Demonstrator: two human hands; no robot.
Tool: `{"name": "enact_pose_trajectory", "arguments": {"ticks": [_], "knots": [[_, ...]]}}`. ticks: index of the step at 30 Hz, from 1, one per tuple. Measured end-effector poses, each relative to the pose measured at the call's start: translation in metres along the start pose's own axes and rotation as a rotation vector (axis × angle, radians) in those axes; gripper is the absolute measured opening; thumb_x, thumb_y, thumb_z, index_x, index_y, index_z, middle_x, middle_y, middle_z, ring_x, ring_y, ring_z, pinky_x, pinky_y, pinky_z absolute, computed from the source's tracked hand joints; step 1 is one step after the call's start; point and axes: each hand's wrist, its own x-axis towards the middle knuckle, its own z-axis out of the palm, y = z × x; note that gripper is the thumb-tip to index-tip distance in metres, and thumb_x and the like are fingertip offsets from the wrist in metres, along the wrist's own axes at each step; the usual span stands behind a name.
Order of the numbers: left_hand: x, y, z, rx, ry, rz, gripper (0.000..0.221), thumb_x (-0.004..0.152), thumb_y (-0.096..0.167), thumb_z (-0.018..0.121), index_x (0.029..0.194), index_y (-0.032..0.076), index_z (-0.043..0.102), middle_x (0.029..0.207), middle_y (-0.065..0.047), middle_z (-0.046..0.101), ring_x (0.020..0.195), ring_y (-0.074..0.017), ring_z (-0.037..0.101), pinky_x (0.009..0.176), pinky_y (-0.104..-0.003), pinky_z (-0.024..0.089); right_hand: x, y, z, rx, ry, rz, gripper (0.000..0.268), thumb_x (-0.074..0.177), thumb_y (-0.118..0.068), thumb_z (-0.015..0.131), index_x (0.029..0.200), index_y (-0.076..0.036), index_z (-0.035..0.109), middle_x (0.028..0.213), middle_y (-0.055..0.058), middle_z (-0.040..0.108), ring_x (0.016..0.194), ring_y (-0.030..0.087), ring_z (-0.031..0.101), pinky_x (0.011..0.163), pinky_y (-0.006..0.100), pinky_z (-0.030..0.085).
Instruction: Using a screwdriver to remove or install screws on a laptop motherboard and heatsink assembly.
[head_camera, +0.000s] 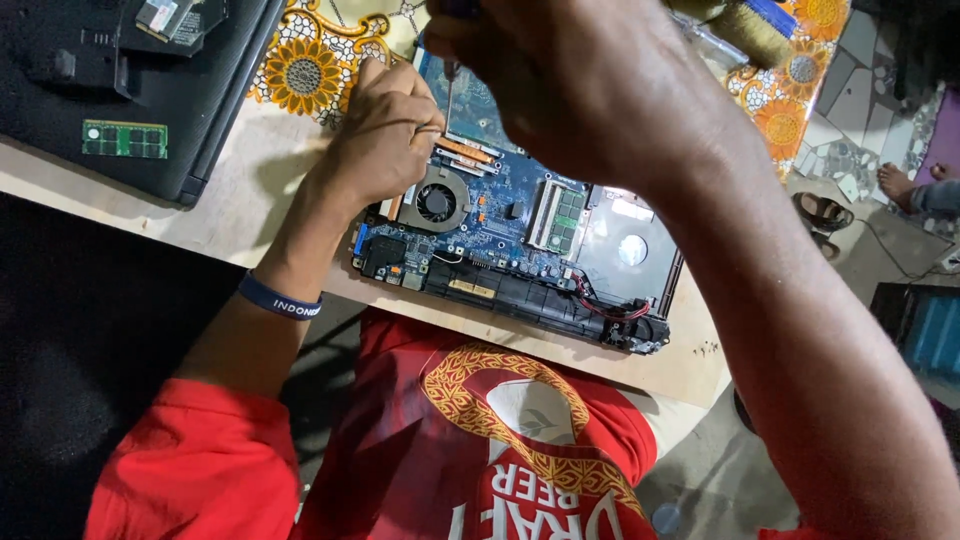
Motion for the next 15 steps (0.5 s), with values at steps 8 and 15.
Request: {"name": "enact_pose_trajectory", "arguments": {"ticks": [8, 15], "knots": [[-0.012, 0.006, 0.005, 0.151, 0.078, 0.057, 0.019, 0.095, 0.004, 0.062, 0.079, 0.011, 0.072, 0.089, -0.004, 0.061, 0.093, -0.0254, 0.047, 0.093, -0.044, 0.039, 0.005, -0.023, -0.003, 0.019, 0.008, -0.044, 0.017, 0.100, 0.005, 0.067, 0.097, -0.003, 0.052, 0.084, 0.013, 0.050, 0.067, 0.031, 0.041, 0.057, 0.046, 0.029], [-0.014, 0.006, 0.005, 0.042, 0.067, -0.027, 0.022, 0.089, 0.002, 0.059, 0.088, 0.013, 0.079, 0.094, -0.004, 0.062, 0.095, -0.0250, 0.045, 0.092, -0.043, 0.038, -0.008, -0.003, -0.001, -0.146, 0.064, -0.011, 0.034, 0.122, -0.015, 0.080, 0.106, 0.000, 0.055, 0.080, 0.014, 0.051, 0.062, 0.032, 0.043, 0.053, 0.048, 0.030]]}}
